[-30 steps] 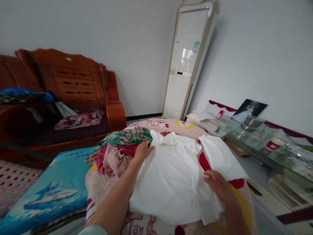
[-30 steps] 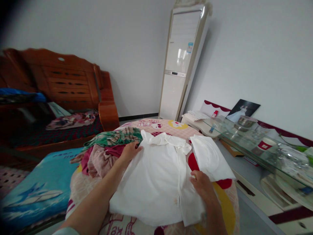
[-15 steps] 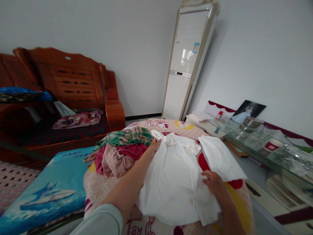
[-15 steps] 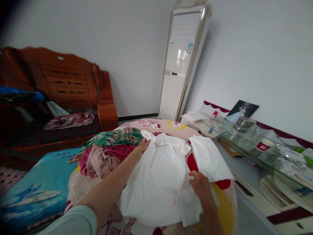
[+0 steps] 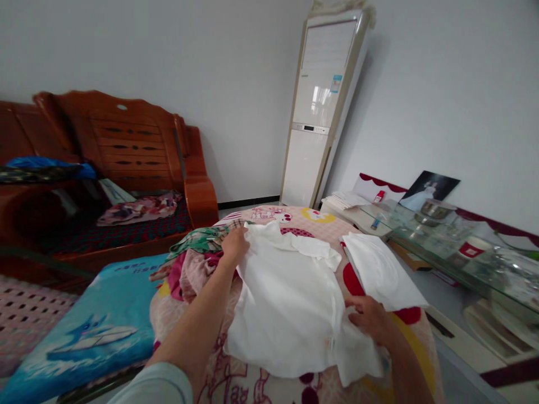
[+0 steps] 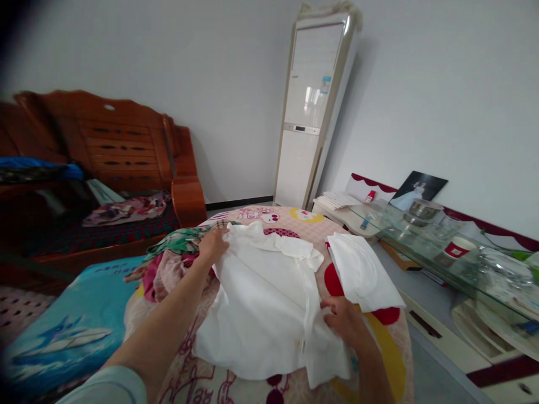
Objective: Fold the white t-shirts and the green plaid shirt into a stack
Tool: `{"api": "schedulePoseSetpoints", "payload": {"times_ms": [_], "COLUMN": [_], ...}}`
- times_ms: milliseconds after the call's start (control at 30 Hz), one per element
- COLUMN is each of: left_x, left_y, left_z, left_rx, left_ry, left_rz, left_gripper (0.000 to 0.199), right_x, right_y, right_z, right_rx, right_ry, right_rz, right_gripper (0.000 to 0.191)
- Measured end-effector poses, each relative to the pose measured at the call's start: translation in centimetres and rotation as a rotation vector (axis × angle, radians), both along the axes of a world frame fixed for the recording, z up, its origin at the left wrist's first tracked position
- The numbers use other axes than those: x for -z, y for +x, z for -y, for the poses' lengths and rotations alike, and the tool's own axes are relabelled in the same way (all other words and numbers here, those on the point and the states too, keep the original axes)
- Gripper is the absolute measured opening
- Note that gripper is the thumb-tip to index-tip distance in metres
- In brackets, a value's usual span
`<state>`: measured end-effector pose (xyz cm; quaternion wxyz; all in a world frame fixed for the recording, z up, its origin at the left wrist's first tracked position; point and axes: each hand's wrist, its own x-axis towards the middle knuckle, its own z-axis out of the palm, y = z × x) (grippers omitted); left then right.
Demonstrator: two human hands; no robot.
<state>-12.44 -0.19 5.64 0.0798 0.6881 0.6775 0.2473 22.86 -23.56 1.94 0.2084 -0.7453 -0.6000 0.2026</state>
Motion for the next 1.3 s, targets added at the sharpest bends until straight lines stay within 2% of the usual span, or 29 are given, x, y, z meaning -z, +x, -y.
{"api": "schedulePoseSetpoints", "payload": {"times_ms": [67, 100, 200, 267, 400, 567, 633, 700, 767, 867, 933, 1033, 1067, 1133, 1233, 1300], "left_x": [0.5, 0.9, 2.9, 4.4, 6.9, 7.9, 7.8, 7.1, 5.9, 3.7, 2.5, 1.5, 1.3, 1.1, 0.7, 0.1], "left_y": [0.4, 1.0, 3.3, 4.7, 5.9, 5.6, 5.6, 5.5, 5.5, 5.3, 5.3, 5.6, 5.7, 6.0, 6.5, 6.5], "left_z": [0.8, 1.2, 2.1, 2.4, 3.0, 3.4, 3.2, 2.4, 1.0, -1.9, -3.7, -5.6, -6.0, -6.4, -6.9, -7.3], "left_rx": [0.018, 0.052, 0.263, 0.383, 0.465, 0.495, 0.469, 0.407, 0.321, 0.175, 0.093, 0.136, 0.174, 0.228, 0.239, 0.230], "left_ry": [0.079, 0.132, 0.221, 0.174, 0.072, 0.067, 0.071, 0.093, 0.129, 0.163, 0.104, -0.116, -0.171, -0.209, -0.158, -0.115], "left_rz": [-0.096, -0.112, -0.050, 0.010, 0.021, 0.050, 0.113, 0.208, 0.287, 0.302, 0.275, 0.298, 0.316, 0.348, 0.381, 0.403], "left_gripper": [0.049, 0.048, 0.043, 0.038, 0.038, 0.039, 0.038, 0.040, 0.043, 0.045, 0.043, 0.026, 0.020, 0.016, 0.014, 0.017], "right_x": [-0.2, -0.4, -1.1, -1.8, -2.5, -1.1, -0.5, -0.2, -0.3, -1.3, -2.4, -3.8, -4.2, -4.7, -4.6, -4.3], "right_y": [-0.5, -0.7, -0.7, -0.8, -2.1, -4.8, -5.4, -5.5, -5.0, -3.9, -3.2, -2.3, -2.1, -1.8, -1.4, -1.0], "right_z": [-0.3, -0.5, -1.9, -3.2, -6.9, -12.1, -13.9, -15.4, -16.5, -17.7, -18.1, -18.4, -18.5, -18.9, -19.6, -20.3], "right_rx": [-0.061, -0.050, 0.068, 0.064, 0.032, -0.091, -0.101, -0.080, -0.044, 0.057, 0.167, 0.279, 0.281, 0.280, 0.306, 0.337], "right_ry": [-0.034, -0.032, 0.064, 0.139, 0.237, 0.313, 0.312, 0.288, 0.262, 0.259, 0.265, 0.286, 0.305, 0.352, 0.403, 0.455], "right_rz": [0.103, 0.159, 0.277, 0.307, 0.339, 0.482, 0.559, 0.592, 0.587, 0.563, 0.521, 0.439, 0.383, 0.126, -0.288, -0.410], "right_gripper": [0.030, 0.027, 0.026, 0.029, 0.034, 0.040, 0.045, 0.037, 0.027, 0.030, 0.031, 0.027, 0.026, 0.025, 0.026, 0.026]}}
